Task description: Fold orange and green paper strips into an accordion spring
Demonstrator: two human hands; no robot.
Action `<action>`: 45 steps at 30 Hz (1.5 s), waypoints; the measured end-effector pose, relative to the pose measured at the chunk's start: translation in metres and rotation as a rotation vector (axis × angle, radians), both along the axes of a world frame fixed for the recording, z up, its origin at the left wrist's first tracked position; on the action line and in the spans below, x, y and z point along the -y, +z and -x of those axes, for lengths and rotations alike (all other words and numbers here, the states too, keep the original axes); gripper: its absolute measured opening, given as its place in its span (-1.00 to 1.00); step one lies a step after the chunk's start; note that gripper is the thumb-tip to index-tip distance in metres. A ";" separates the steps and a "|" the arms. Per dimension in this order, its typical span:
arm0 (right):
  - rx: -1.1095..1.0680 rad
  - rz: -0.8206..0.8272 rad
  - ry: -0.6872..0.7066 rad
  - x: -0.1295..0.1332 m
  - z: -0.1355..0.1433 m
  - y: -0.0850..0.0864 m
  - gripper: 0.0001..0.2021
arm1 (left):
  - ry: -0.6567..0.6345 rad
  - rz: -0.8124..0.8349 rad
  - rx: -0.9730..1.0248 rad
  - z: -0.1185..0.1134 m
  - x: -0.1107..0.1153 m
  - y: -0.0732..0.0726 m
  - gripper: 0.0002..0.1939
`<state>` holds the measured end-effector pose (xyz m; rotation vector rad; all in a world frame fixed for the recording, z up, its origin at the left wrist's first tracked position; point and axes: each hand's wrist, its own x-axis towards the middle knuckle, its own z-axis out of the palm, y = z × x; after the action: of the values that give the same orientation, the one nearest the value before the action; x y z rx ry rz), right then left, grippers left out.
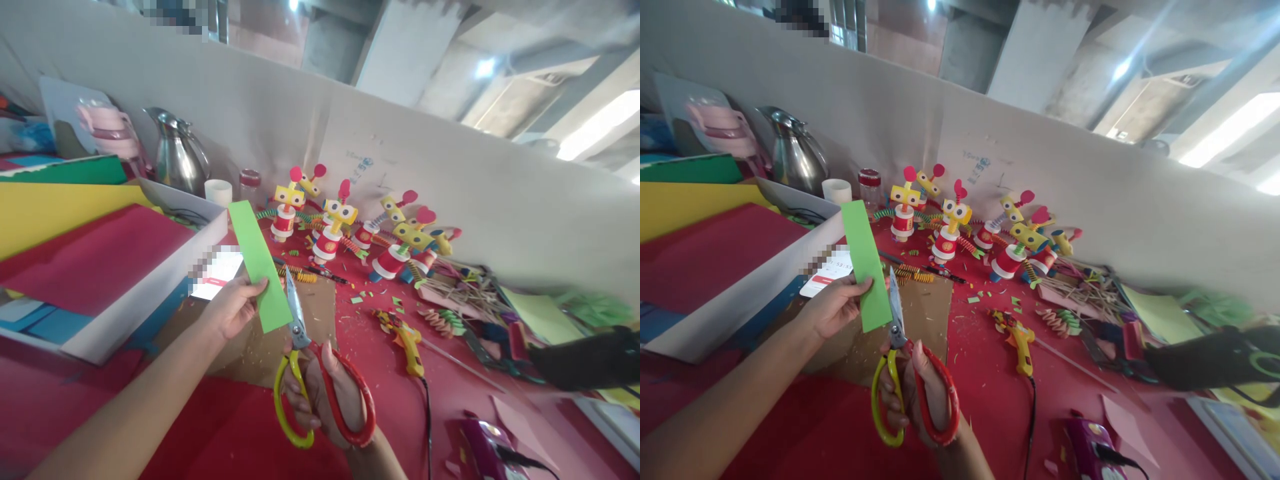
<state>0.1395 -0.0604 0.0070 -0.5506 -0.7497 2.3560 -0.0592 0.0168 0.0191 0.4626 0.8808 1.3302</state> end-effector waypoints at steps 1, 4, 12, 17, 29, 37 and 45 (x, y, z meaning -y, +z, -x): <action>-0.001 0.001 0.002 0.000 0.000 0.001 -0.45 | 0.003 -0.001 0.001 0.002 -0.001 0.001 -0.84; -0.004 0.003 0.002 0.002 -0.001 0.003 -0.45 | -0.004 -0.019 0.012 0.008 -0.002 0.004 -0.83; -0.012 -0.034 -0.014 -0.002 0.000 0.000 -0.40 | -0.147 -0.044 0.044 -0.001 0.007 0.003 -0.83; 0.009 -0.060 -0.080 -0.002 0.001 0.001 -0.33 | -0.140 0.025 0.038 -0.013 0.012 0.004 -0.86; -0.019 -0.075 -0.077 -0.004 -0.004 0.000 -0.29 | -0.148 -0.027 0.069 -0.009 0.010 0.004 -0.73; 0.017 -0.086 -0.043 -0.001 0.001 0.001 -0.22 | -0.085 0.055 0.156 0.000 0.006 0.010 -0.72; 0.013 -0.070 -0.021 -0.001 0.003 -0.004 -0.20 | -0.013 -0.012 0.110 0.005 0.001 0.010 -0.82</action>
<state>0.1365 -0.0598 0.0025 -0.5417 -0.8247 2.3001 -0.0637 0.0160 0.0291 0.3996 0.7782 1.3372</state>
